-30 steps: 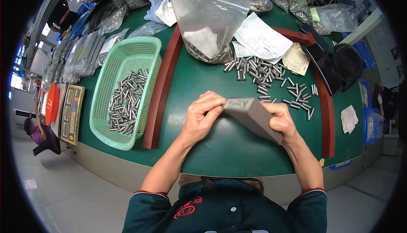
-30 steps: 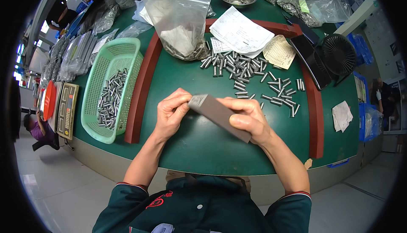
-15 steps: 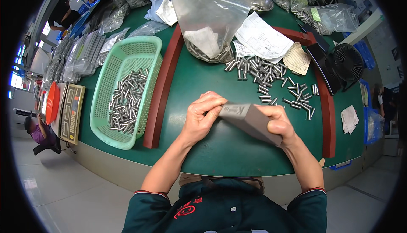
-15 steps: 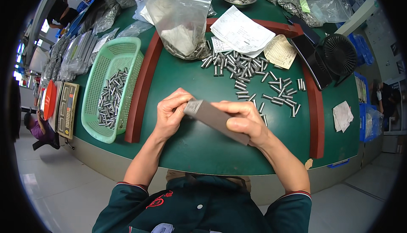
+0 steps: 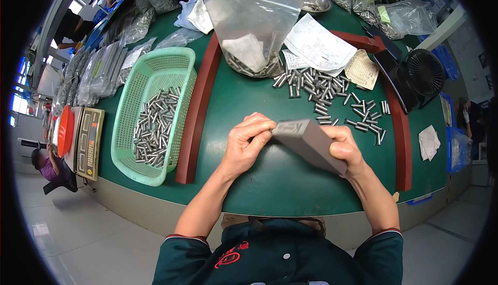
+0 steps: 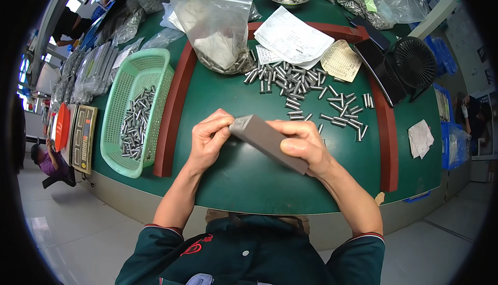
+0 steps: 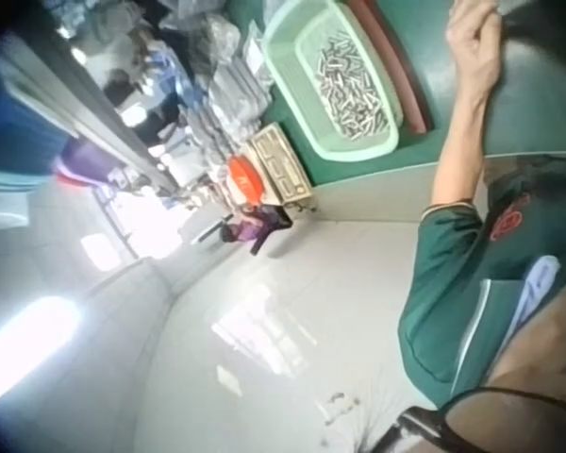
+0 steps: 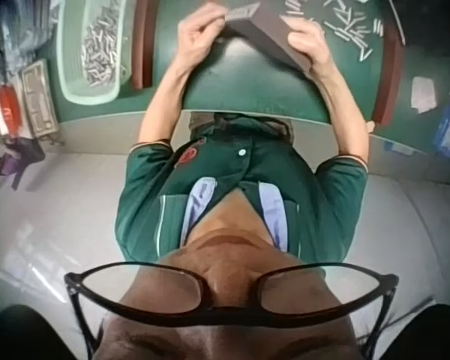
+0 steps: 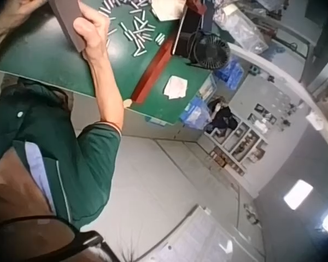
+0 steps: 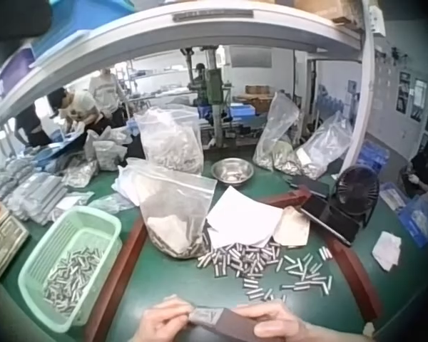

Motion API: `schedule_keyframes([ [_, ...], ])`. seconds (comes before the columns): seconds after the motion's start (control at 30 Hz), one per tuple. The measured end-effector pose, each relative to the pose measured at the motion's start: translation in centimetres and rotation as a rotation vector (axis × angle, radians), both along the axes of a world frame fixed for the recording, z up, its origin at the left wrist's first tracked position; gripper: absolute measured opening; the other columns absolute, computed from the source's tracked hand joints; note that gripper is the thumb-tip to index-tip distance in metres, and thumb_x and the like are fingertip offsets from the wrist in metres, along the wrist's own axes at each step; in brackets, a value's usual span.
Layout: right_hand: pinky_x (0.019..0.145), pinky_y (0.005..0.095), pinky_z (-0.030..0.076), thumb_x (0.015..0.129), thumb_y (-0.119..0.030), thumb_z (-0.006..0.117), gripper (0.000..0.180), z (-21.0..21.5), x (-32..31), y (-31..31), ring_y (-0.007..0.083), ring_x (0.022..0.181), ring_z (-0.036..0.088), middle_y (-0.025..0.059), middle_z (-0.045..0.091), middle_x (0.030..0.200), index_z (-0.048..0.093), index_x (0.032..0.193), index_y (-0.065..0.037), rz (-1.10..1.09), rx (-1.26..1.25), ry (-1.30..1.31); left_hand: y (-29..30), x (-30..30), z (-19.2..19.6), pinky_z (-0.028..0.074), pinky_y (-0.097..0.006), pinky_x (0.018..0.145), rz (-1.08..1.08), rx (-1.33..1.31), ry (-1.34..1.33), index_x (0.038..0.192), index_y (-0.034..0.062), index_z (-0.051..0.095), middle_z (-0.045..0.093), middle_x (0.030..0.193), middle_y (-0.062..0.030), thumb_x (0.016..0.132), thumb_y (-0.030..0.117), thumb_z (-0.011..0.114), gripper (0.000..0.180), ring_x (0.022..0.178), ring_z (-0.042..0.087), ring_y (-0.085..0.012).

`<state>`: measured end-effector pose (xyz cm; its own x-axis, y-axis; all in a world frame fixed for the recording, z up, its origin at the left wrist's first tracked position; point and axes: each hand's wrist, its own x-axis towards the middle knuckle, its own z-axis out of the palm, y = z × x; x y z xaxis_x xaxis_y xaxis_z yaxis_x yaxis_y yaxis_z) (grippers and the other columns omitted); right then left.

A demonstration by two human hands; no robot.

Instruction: Sanding or deburring small cylindrical metal components using a handheld sanding block.

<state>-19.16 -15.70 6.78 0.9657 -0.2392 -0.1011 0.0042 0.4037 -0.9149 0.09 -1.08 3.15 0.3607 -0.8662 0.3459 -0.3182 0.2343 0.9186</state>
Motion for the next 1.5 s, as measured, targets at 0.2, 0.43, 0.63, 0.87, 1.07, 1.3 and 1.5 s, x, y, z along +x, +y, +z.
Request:
schedule_keyframes([
  [0.2, 0.081, 0.0266, 0.046, 0.075, -0.032, 0.058, 0.065, 0.0, 0.0, -0.1, 0.0156, 0.095, 0.059, 0.0107, 0.062, 0.108, 0.056, 0.124, 0.011, 0.0, 0.001, -0.008, -0.1, 0.0, -0.3, 0.043, -0.032, 0.084, -0.005, 0.0, 0.013, 0.096, -0.0047, 0.066, 0.065, 0.086, -0.0089, 0.084, -0.002, 0.062, 0.013, 0.086, 0.06, -0.0221],
  [0.43, 0.076, 0.0256, 0.048, 0.075, -0.032, 0.059, 0.064, -0.2, -0.1, 0.4, 0.0158, 0.09, 0.061, 0.0129, 0.064, 0.106, 0.056, 0.122, 0.012, -0.012, 0.018, 0.013, -0.1, -0.1, -0.4, 0.043, -0.032, 0.083, 0.0, 0.0, 0.017, 0.096, -0.004, 0.067, 0.064, 0.085, -0.0085, 0.085, 0.0, 0.062, 0.013, 0.086, 0.06, -0.0214],
  [0.63, 0.076, 0.0251, 0.048, 0.075, -0.033, 0.059, 0.067, -0.8, -0.3, 0.1, 0.0149, 0.088, 0.061, 0.0141, 0.065, 0.104, 0.054, 0.125, 0.012, -0.021, 0.039, -0.004, -0.2, 0.0, 0.0, 0.044, -0.032, 0.082, 0.005, 0.015, -0.003, 0.095, -0.004, 0.067, 0.064, 0.084, -0.0081, 0.085, 0.0, 0.062, 0.012, 0.084, 0.059, -0.0209],
  [0.87, 0.077, 0.0252, 0.048, 0.076, -0.033, 0.058, 0.066, -0.5, -0.2, 0.1, 0.0158, 0.09, 0.062, 0.0156, 0.065, 0.107, 0.054, 0.125, 0.012, -0.023, 0.045, 0.001, -0.2, 0.1, -0.2, 0.044, -0.032, 0.082, 0.003, 0.007, -0.008, 0.095, -0.004, 0.067, 0.064, 0.084, -0.0082, 0.085, 0.0, 0.063, 0.012, 0.083, 0.059, -0.021],
  [1.07, 0.079, 0.026, 0.048, 0.076, -0.033, 0.057, 0.065, -0.4, -0.1, 0.1, 0.0152, 0.091, 0.061, 0.0149, 0.065, 0.105, 0.056, 0.123, 0.011, -0.01, 0.042, -0.003, -0.1, 0.2, -0.4, 0.044, -0.032, 0.081, 0.003, -0.004, -0.003, 0.095, -0.0037, 0.067, 0.065, 0.085, -0.0085, 0.085, 0.001, 0.063, 0.011, 0.083, 0.059, -0.021],
  [1.3, 0.067, 0.0237, 0.039, 0.077, -0.042, 0.051, 0.056, -0.1, -0.1, -0.4, 0.0112, 0.076, 0.053, 0.0061, 0.061, 0.087, 0.061, 0.106, 0.005, -0.289, 0.051, 0.001, -0.1, 0.0, 0.5, 0.044, -0.027, 0.071, -0.022, 0.053, 0.156, 0.09, -0.0031, 0.066, 0.061, 0.084, -0.0075, 0.091, 0.01, 0.061, 0.014, 0.078, 0.054, -0.0151],
  [1.5, 0.065, 0.024, 0.041, 0.076, -0.04, 0.054, 0.063, -0.1, -0.1, 0.0, 0.0112, 0.076, 0.055, 0.0083, 0.063, 0.09, 0.059, 0.116, 0.008, -0.233, 0.01, 0.044, -0.3, -0.1, 0.0, 0.042, -0.022, 0.064, -0.019, -0.012, 0.208, 0.094, -0.0012, 0.069, 0.061, 0.084, -0.0046, 0.091, 0.007, 0.06, 0.011, 0.075, 0.053, -0.01],
])
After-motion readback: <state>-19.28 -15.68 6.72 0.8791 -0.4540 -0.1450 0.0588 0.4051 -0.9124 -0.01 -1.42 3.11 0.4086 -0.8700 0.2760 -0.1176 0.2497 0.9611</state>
